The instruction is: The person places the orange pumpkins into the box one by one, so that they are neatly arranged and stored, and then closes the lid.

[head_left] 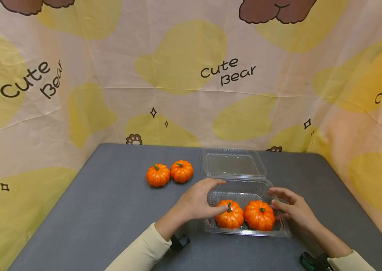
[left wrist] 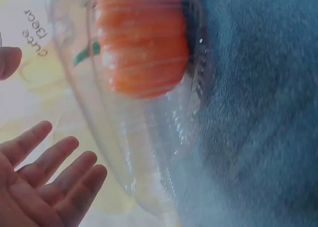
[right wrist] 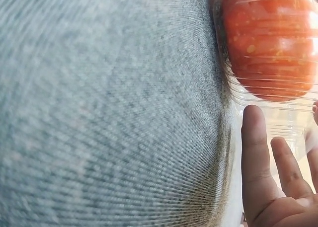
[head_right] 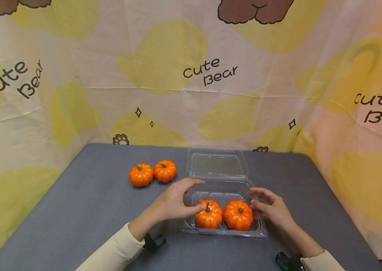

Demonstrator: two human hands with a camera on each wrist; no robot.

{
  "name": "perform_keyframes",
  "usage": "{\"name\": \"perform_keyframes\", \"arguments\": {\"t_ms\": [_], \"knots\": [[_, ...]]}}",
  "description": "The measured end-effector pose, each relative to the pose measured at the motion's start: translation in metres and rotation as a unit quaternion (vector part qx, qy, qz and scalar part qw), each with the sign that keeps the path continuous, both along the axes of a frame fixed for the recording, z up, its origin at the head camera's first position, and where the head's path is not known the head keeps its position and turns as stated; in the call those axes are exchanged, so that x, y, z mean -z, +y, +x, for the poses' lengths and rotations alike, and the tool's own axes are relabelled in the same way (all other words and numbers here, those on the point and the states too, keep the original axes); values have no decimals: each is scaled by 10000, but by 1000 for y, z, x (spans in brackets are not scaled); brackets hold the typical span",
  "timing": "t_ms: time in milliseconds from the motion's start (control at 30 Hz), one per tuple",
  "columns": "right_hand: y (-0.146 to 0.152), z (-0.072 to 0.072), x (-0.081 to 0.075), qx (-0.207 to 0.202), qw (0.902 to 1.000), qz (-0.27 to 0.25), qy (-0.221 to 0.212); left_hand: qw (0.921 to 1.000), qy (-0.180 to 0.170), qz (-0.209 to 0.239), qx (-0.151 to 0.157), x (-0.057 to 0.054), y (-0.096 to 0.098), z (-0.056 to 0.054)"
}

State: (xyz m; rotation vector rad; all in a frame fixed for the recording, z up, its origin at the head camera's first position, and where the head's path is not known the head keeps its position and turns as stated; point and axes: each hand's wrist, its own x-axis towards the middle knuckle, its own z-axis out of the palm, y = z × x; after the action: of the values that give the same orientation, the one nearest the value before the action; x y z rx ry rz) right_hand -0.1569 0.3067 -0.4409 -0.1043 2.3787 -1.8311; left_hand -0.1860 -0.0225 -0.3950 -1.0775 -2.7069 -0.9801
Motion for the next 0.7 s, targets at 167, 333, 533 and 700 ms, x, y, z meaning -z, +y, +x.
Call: {"name": "perform_keyframes", "arguments": {"t_ms": [167, 333, 533, 700], "knots": [[0, 0, 0, 6, 10000, 39, -12, 9997, 78, 126, -181, -5, -9, 0], [0, 1, -1, 29, 9999, 86, -57, 9987, 206, 203, -411, -11, -20, -2], [0, 1, -2, 33, 9999, 42, -117, 9963, 247, 116, -819, -18, -36, -6], [0, 1, -3, 28, 9999, 43, -131, 9936, 261, 140, -1092, -22, -53, -11]]}}
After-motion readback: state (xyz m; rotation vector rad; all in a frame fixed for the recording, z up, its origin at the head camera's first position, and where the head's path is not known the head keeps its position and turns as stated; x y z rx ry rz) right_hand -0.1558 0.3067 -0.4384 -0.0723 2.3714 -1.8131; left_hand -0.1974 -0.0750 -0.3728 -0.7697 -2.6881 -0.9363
